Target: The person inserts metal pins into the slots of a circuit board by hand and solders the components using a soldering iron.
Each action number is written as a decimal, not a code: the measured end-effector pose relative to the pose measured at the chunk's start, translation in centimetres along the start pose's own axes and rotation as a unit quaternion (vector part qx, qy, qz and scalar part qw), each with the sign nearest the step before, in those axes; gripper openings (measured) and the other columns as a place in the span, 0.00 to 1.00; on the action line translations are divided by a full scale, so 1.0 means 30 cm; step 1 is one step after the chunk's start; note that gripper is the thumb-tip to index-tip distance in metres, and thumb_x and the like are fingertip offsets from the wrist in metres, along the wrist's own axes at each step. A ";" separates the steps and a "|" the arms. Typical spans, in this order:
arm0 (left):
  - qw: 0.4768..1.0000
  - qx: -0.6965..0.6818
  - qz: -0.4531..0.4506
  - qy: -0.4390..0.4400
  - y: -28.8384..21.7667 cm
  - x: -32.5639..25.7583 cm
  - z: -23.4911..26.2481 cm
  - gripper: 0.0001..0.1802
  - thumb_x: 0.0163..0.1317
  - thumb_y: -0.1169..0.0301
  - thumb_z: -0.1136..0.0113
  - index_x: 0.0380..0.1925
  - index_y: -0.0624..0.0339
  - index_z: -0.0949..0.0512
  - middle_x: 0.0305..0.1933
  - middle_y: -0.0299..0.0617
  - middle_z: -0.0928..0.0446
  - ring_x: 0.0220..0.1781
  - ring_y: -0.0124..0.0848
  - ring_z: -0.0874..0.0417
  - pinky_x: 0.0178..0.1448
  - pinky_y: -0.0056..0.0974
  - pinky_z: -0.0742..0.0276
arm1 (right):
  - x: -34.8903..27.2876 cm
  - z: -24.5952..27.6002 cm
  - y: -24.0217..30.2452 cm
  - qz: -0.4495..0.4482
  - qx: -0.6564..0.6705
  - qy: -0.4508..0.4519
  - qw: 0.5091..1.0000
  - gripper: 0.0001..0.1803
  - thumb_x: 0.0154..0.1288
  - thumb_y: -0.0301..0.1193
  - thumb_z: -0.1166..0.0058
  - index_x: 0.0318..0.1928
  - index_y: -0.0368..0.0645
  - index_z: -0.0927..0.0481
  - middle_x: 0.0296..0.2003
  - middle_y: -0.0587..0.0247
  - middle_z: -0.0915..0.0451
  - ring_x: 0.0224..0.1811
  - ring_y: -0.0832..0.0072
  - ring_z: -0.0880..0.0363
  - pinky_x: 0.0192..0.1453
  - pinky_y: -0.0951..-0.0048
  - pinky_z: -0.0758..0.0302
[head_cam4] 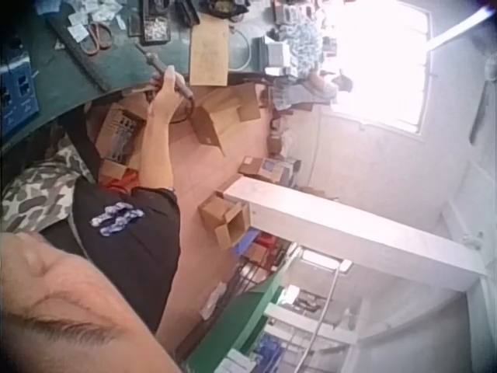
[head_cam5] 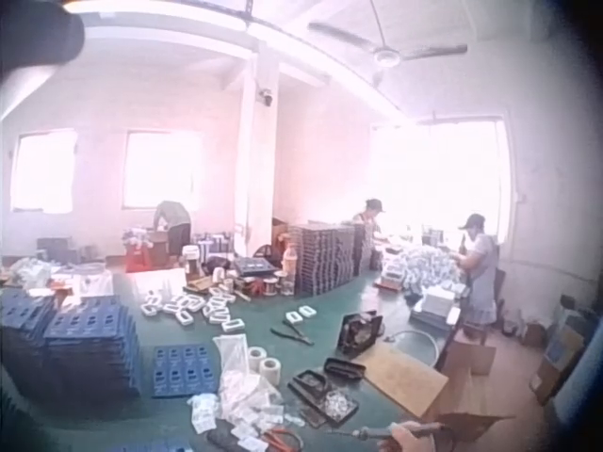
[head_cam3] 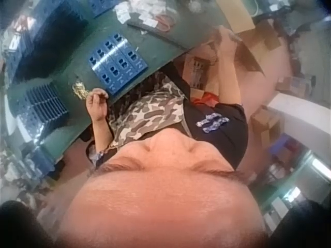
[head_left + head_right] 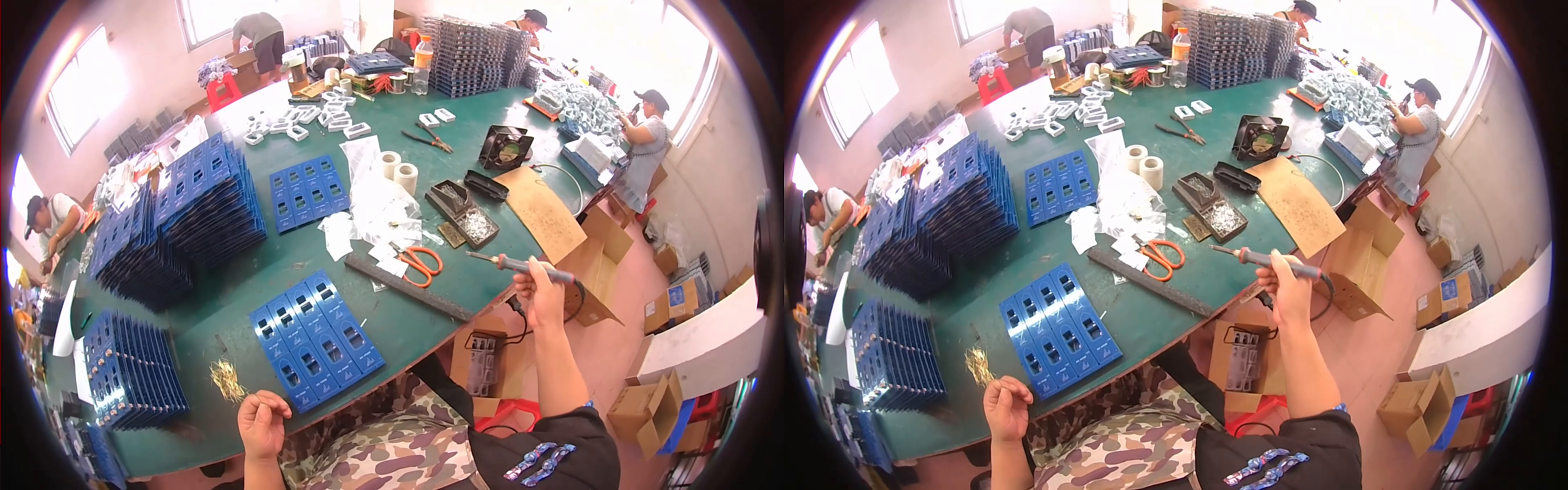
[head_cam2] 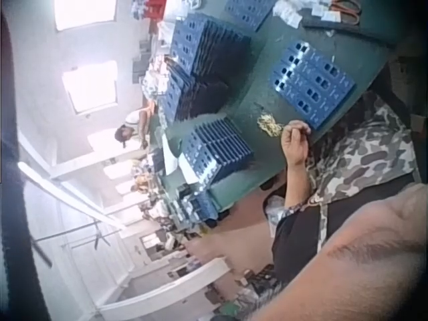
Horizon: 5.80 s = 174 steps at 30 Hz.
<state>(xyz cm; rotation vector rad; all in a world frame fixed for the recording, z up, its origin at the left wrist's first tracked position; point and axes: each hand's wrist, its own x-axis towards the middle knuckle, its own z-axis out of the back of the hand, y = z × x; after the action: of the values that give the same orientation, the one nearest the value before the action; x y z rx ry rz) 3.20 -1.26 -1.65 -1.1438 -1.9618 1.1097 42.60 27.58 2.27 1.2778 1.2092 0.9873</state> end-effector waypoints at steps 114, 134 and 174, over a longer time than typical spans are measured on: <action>0.752 0.619 -0.131 0.184 0.023 0.254 -0.304 0.17 0.46 0.81 0.37 0.39 0.58 0.18 0.32 0.40 0.25 0.32 0.39 0.23 0.34 0.41 0.26 | -0.253 -0.282 -0.196 0.144 0.042 0.321 0.935 0.10 0.53 0.18 0.44 0.37 0.35 0.29 0.28 0.54 0.24 0.22 0.78 0.27 0.23 0.78 0.28; 0.747 0.620 -0.139 0.194 0.027 0.250 -0.307 0.18 0.45 0.81 0.37 0.40 0.58 0.19 0.32 0.41 0.26 0.32 0.40 0.23 0.33 0.41 0.26 | -0.245 -0.261 -0.206 0.168 0.028 0.339 0.925 0.11 0.54 0.21 0.42 0.37 0.36 0.28 0.28 0.58 0.24 0.27 0.75 0.26 0.29 0.73 0.27; 0.734 0.643 -0.139 0.171 0.030 0.300 -0.323 0.18 0.47 0.81 0.38 0.41 0.60 0.20 0.30 0.40 0.28 0.31 0.39 0.24 0.33 0.40 0.26 | -0.234 -0.328 -0.178 0.168 -0.016 0.319 0.933 0.09 0.52 0.20 0.41 0.35 0.35 0.26 0.28 0.57 0.22 0.27 0.73 0.22 0.30 0.73 0.24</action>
<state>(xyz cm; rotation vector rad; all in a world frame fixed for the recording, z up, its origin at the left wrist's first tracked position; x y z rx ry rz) 7.37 10.48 2.86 -0.2044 -0.6328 1.4952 31.36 21.71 -1.46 1.1953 1.4684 1.7604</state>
